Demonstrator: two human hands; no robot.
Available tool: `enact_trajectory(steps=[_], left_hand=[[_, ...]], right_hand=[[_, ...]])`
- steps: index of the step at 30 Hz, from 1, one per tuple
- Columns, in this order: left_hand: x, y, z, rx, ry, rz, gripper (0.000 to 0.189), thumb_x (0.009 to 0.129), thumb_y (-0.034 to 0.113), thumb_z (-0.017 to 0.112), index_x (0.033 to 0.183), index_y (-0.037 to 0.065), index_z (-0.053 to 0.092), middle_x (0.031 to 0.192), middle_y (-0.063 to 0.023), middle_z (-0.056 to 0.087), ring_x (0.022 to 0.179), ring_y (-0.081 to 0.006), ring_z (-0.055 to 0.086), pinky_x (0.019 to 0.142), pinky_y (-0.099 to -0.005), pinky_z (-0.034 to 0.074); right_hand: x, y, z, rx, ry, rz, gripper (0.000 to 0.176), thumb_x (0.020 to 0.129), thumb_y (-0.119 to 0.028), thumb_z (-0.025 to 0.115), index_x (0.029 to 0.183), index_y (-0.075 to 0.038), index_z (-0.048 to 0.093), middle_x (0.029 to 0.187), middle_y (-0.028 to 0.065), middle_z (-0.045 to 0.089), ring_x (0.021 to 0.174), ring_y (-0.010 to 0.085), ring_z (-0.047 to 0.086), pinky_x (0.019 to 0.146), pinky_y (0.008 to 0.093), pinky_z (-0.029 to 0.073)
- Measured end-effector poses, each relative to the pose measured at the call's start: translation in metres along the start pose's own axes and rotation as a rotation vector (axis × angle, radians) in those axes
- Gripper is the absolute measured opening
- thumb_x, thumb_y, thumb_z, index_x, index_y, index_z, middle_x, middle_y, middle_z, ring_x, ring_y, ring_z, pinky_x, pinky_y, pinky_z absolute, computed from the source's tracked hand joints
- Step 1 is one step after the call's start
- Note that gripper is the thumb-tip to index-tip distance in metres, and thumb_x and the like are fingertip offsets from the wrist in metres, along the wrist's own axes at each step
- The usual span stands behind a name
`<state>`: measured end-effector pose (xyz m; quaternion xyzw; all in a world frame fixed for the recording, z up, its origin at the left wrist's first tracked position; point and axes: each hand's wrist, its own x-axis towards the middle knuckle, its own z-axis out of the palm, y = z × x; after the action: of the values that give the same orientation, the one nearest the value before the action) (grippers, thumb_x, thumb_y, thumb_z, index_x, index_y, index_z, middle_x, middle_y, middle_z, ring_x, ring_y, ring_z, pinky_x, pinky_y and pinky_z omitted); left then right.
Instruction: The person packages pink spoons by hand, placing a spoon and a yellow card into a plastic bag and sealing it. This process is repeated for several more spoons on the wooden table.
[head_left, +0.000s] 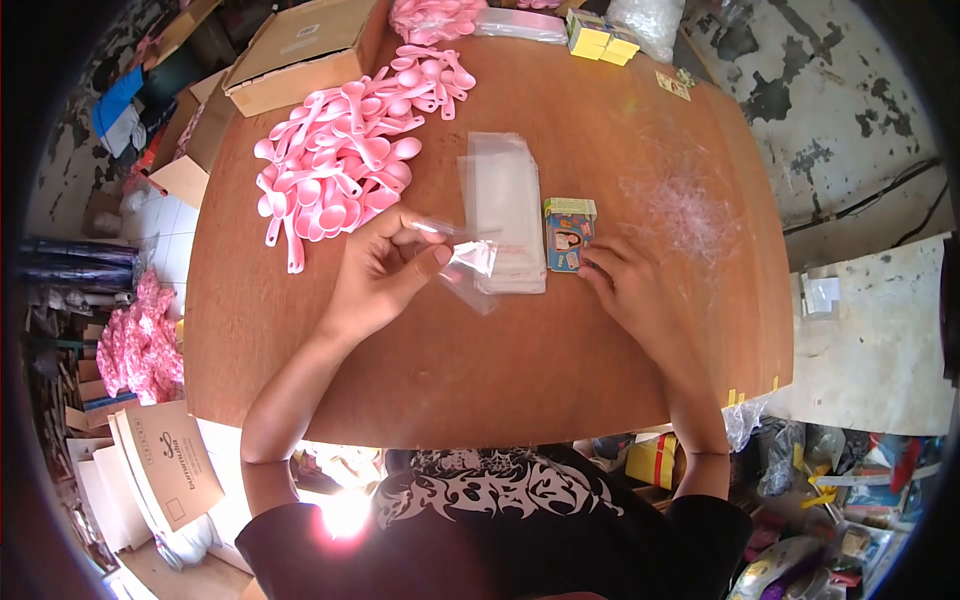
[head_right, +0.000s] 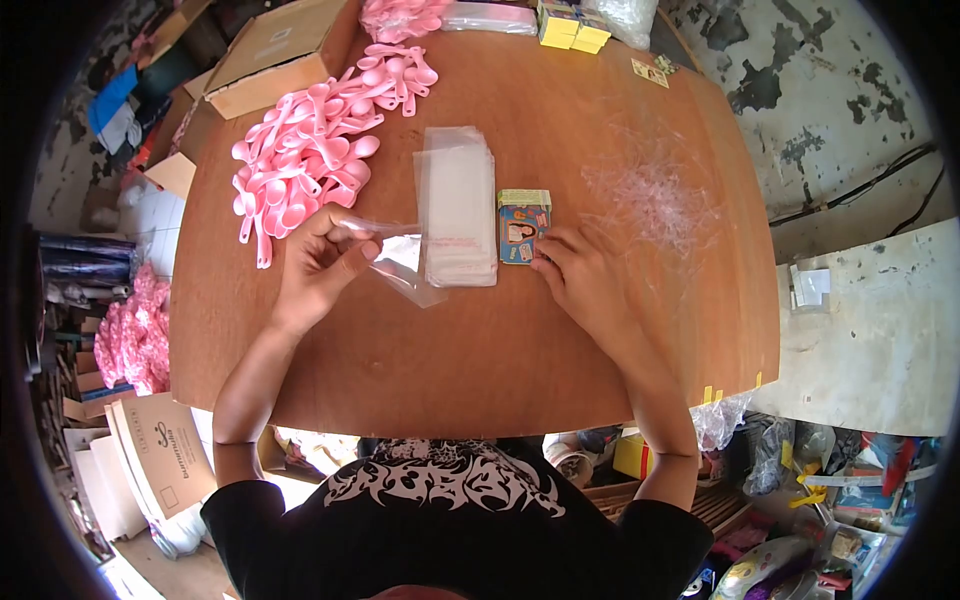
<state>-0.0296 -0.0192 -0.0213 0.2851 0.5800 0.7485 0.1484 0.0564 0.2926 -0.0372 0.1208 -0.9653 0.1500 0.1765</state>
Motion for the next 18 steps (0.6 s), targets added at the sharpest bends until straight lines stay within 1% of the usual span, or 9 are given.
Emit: enact_trajectory(steps=[5, 8, 9, 11, 13, 14, 16, 17, 18], left_hand=[[0.005, 0.012, 0.003, 0.109, 0.13, -0.064, 0.017, 0.091, 0.003, 0.067, 0.107, 0.001, 0.062, 0.093, -0.0043, 0.071, 0.089, -0.0075, 0.063, 0.079, -0.0226, 0.047], [0.007, 0.013, 0.003, 0.117, 0.124, -0.068, 0.019, 0.091, 0.003, 0.067, 0.109, 0.0, 0.062, 0.094, -0.0049, 0.071, 0.089, -0.0077, 0.063, 0.079, -0.0228, 0.048], [0.009, 0.015, 0.003, 0.117, 0.123, -0.068, 0.019, 0.091, 0.003, 0.067, 0.109, 0.0, 0.062, 0.094, -0.0049, 0.071, 0.089, -0.0077, 0.063, 0.079, -0.0228, 0.048], [0.012, 0.017, 0.004, 0.168, 0.106, -0.054, 0.027, 0.091, 0.001, 0.065, 0.117, -0.002, 0.06, 0.098, -0.009, 0.072, 0.088, -0.0073, 0.064, 0.077, -0.0221, 0.051], [0.015, 0.016, 0.005, 0.192, 0.129, -0.079, 0.028, 0.091, 0.0, 0.066, 0.118, -0.003, 0.06, 0.097, -0.0099, 0.072, 0.087, -0.0079, 0.065, 0.077, -0.0227, 0.052], [0.017, 0.016, 0.005, 0.216, 0.156, -0.104, 0.03, 0.09, 0.0, 0.066, 0.119, -0.003, 0.059, 0.097, -0.0107, 0.072, 0.086, -0.0085, 0.065, 0.077, -0.0234, 0.052], [0.023, 0.017, 0.004, 0.191, 0.118, -0.151, 0.031, 0.09, 0.0, 0.066, 0.119, -0.004, 0.059, 0.096, -0.0109, 0.073, 0.086, -0.0088, 0.066, 0.076, -0.0236, 0.052], [0.025, 0.017, 0.005, 0.167, 0.07, -0.199, 0.032, 0.089, 0.0, 0.066, 0.12, -0.004, 0.059, 0.095, -0.0111, 0.073, 0.086, -0.0092, 0.066, 0.076, -0.0238, 0.052], [0.027, 0.017, 0.008, 0.169, 0.068, -0.199, 0.032, 0.089, 0.0, 0.066, 0.12, -0.004, 0.059, 0.095, -0.0111, 0.073, 0.086, -0.0092, 0.066, 0.076, -0.0238, 0.052]], right_hand=[[0.001, 0.004, 0.001, 0.006, -0.02, -0.022, 0.022, 0.074, -0.018, 0.078, 0.092, -0.007, 0.072, 0.1, 0.0043, 0.068, 0.092, 0.0272, 0.062, 0.086, 0.0402, 0.05], [0.002, 0.009, 0.002, 0.031, -0.037, -0.011, 0.023, 0.074, -0.017, 0.078, 0.094, -0.007, 0.072, 0.099, 0.0046, 0.068, 0.093, 0.0272, 0.062, 0.087, 0.0404, 0.05], [0.004, 0.009, 0.0, 0.042, -0.034, -0.027, 0.021, 0.075, -0.014, 0.077, 0.094, -0.006, 0.072, 0.097, 0.0061, 0.069, 0.09, 0.0285, 0.063, 0.084, 0.0402, 0.051], [0.006, 0.006, -0.006, 0.053, -0.031, -0.043, 0.019, 0.077, -0.012, 0.075, 0.094, -0.006, 0.072, 0.095, 0.0076, 0.069, 0.087, 0.0299, 0.063, 0.081, 0.04, 0.052], [0.013, -0.004, -0.02, 0.173, 0.105, 0.064, 0.012, 0.083, -0.005, 0.07, 0.095, -0.002, 0.07, 0.088, 0.0104, 0.07, 0.076, 0.0258, 0.065, 0.072, 0.0347, 0.052], [0.017, -0.011, -0.029, 0.173, 0.103, 0.057, 0.012, 0.083, -0.005, 0.07, 0.095, -0.002, 0.07, 0.088, 0.0104, 0.07, 0.076, 0.0258, 0.065, 0.072, 0.0347, 0.052], [0.024, -0.026, -0.047, 0.41, 0.437, 0.131, 0.008, 0.09, -0.002, 0.065, 0.096, 0.002, 0.068, 0.082, 0.0088, 0.069, 0.068, 0.0139, 0.062, 0.064, 0.0263, 0.048], [0.029, -0.033, -0.054, 0.411, 0.437, 0.13, 0.008, 0.09, -0.002, 0.065, 0.096, 0.002, 0.068, 0.082, 0.0088, 0.069, 0.068, 0.0139, 0.062, 0.064, 0.0263, 0.048], [0.036, -0.041, -0.06, 0.535, 0.482, 0.14, 0.008, 0.091, -0.003, 0.064, 0.096, 0.003, 0.067, 0.083, 0.0066, 0.068, 0.07, 0.0094, 0.059, 0.064, 0.0236, 0.047]])
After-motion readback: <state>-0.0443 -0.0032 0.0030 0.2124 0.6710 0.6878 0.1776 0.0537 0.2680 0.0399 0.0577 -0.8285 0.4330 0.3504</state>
